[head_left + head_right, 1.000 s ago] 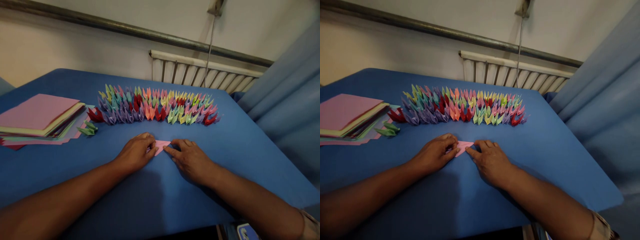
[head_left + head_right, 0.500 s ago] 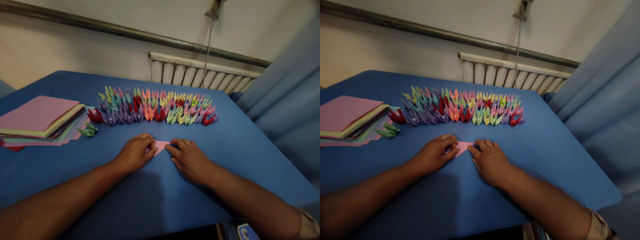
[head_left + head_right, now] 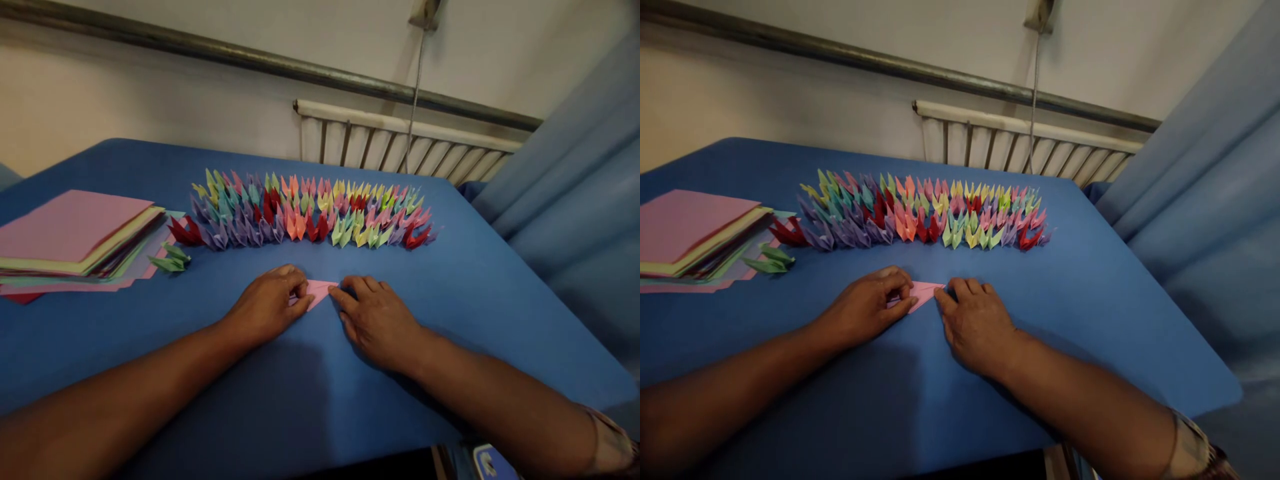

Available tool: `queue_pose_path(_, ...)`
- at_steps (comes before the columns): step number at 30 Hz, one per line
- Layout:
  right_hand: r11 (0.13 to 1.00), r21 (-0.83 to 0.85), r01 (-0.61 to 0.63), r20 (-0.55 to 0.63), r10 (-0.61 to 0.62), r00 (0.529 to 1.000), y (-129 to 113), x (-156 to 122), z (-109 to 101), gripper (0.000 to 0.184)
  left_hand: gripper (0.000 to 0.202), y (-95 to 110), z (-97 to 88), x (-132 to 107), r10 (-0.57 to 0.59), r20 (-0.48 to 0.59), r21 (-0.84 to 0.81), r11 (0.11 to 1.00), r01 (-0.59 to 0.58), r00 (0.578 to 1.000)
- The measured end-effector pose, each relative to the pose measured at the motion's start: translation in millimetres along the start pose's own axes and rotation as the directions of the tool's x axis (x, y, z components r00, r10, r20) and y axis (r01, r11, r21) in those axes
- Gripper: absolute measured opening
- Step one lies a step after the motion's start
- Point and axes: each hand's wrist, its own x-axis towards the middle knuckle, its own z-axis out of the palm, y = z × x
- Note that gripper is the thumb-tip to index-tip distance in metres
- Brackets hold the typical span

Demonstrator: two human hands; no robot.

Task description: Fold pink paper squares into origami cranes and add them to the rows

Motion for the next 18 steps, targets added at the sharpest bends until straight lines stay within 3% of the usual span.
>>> queue_pose_path(9, 0.999, -0.029, -0.014, 0.034, 0.015, 0.999, -3.1, -1.0, -2.7, 0.048, 0.018, -2.7, 1.7, 0.1, 0.001, -0.006, -0.007, 1.000, -0.001, 1.000)
queue_pose_path(18, 0.992, -0.062, -0.108, 0.016, 0.109, 0.994, -5.5, -0.6, -3.7, 0.049, 0.013, 0.4, -0.4, 1.1, -0.046, -0.004, 0.014, 0.999, 0.046, 0.999)
